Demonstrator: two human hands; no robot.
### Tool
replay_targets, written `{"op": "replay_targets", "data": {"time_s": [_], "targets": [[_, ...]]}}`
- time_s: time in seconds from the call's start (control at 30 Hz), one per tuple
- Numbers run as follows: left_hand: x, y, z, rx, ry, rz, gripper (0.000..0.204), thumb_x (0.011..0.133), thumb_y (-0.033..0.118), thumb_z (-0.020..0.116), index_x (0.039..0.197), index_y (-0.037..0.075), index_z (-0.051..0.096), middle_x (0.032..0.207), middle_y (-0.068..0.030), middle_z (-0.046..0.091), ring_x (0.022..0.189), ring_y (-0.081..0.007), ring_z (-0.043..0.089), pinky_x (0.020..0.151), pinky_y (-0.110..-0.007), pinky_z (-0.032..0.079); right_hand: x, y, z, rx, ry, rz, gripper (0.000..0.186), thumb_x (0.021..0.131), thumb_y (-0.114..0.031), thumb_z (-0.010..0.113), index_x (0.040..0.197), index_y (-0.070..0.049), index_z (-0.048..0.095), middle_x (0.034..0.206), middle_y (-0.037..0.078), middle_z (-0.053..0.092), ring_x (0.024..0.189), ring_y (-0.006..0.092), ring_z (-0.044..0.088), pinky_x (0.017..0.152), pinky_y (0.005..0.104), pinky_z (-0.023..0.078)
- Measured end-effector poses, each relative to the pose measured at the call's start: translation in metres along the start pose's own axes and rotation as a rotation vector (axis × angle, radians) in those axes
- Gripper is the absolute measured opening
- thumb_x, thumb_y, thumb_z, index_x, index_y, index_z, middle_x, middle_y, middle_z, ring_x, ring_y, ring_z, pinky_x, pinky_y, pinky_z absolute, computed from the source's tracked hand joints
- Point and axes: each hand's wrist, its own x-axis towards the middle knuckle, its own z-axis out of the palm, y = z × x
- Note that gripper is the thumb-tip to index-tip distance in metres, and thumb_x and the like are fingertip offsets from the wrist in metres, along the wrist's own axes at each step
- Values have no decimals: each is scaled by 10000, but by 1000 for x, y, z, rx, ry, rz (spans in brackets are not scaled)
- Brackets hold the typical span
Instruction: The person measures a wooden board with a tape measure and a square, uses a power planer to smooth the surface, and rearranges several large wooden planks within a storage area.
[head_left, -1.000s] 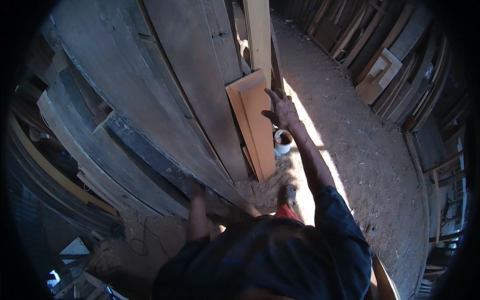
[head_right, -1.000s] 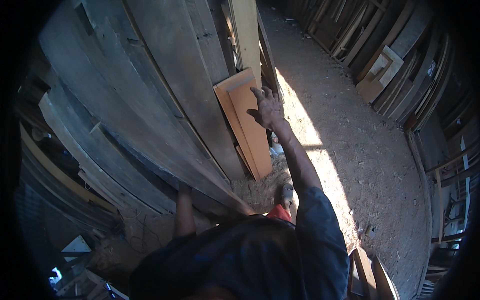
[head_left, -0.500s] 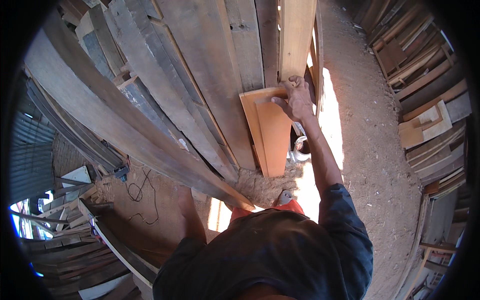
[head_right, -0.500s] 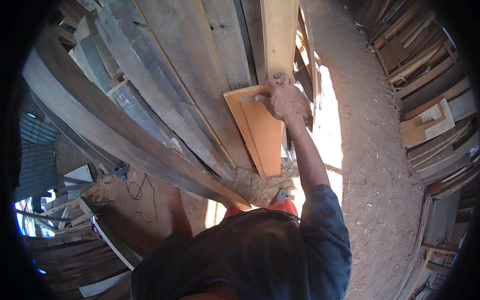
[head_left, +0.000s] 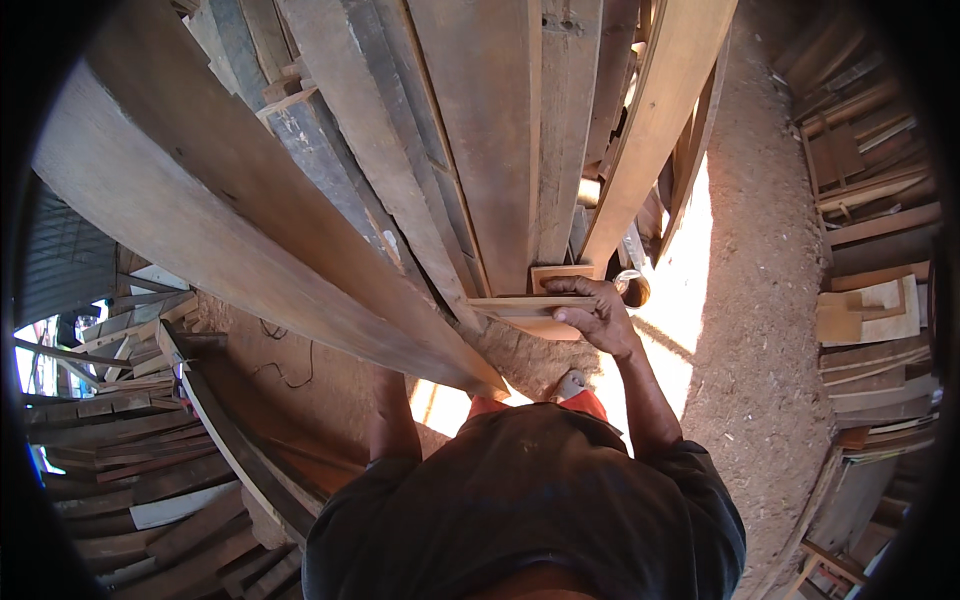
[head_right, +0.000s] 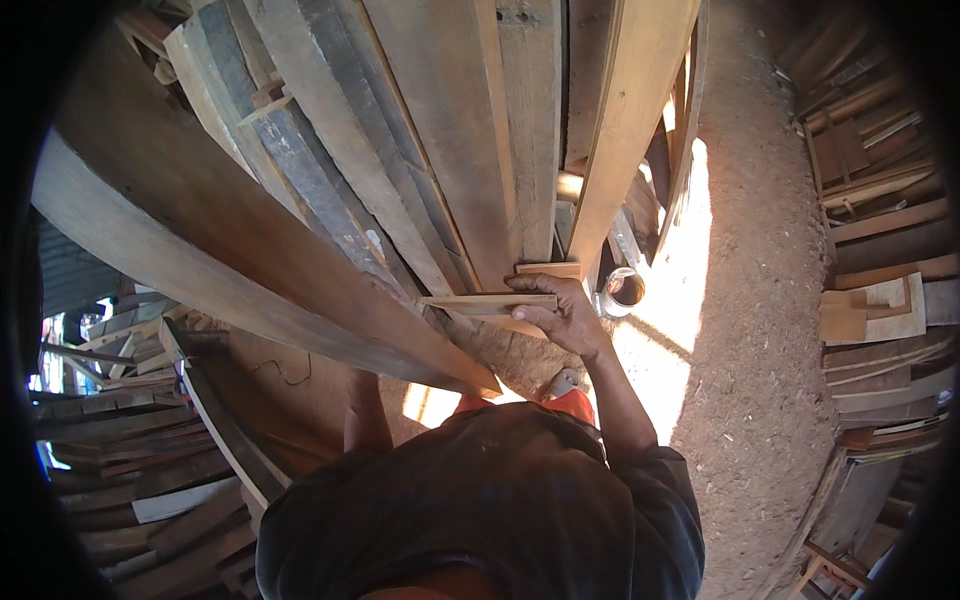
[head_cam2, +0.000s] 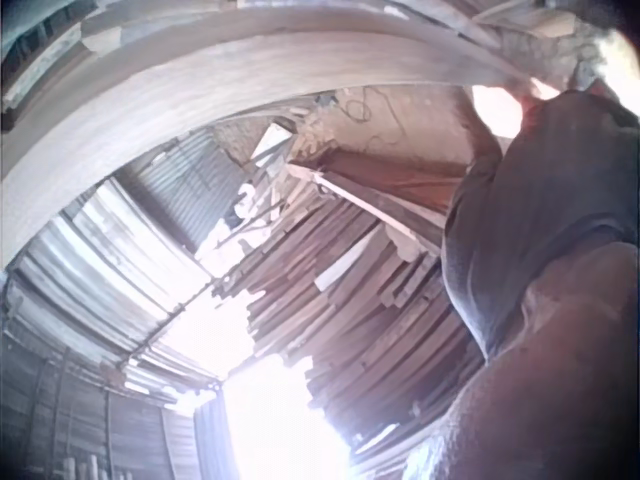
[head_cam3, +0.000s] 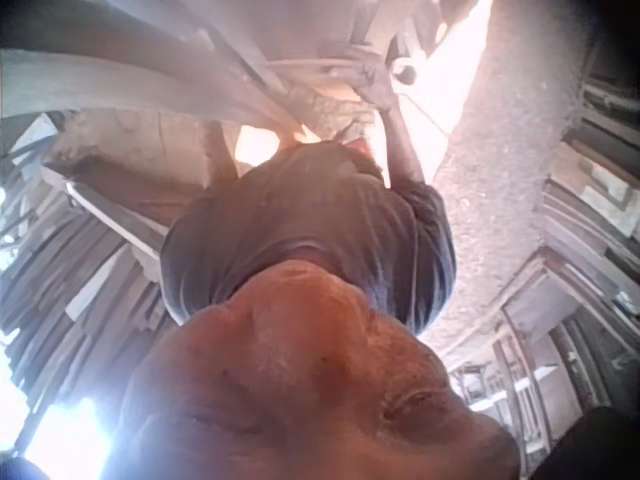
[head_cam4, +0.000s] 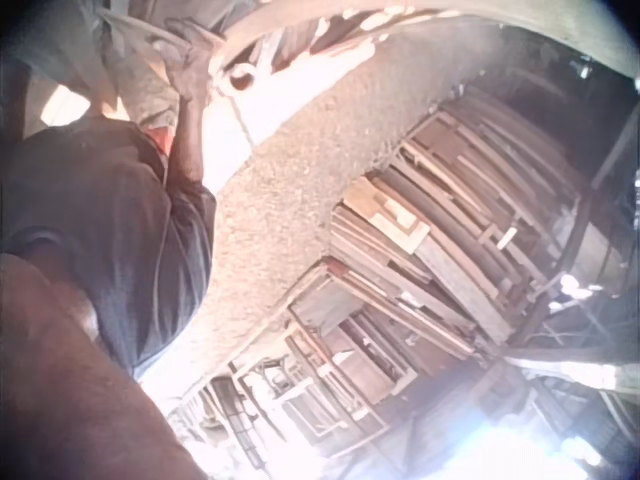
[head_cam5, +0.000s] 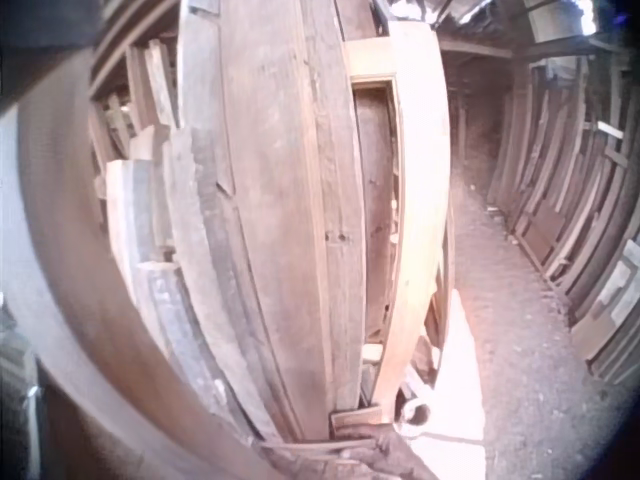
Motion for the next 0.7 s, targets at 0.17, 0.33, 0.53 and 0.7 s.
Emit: {"op": "replay_targets", "data": {"time_s": [0.17,0.33,0.53,0.7], "targets": [[-18,4,-11,-27,0,6,548,1035,515,295,1242,18,391,1166,-175,515,1111,-298,527,1054,-433,432,33,-1,41,-129,120,-98,465,895,-351,798,1095,62,722,930,132,752,872,175,693,795,322,548],[-40,19,-36,-46,5,21,501,1045,483,316,1202,16,410,1121,-174,531,1074,-294,543,1038,-427,443,73,-4,73,-101,261,-62,407,906,-342,796,1006,49,737,817,79,717,736,113,613,657,274,497],[-60,42,-63,-65,0,44,449,1056,443,342,1155,15,432,1067,-172,550,1029,-289,563,1019,-421,457,111,-42,116,-80,354,-255,288,914,-261,794,907,18,726,748,18,668,682,75,543,586,262,432],[-64,46,-73,-97,-19,56,409,1066,410,364,1115,13,451,1022,-171,566,991,-284,579,1003,-415,469,136,-58,155,21,449,-364,211,919,-194,783,921,11,734,760,13,679,698,76,559,617,263,463]]}}
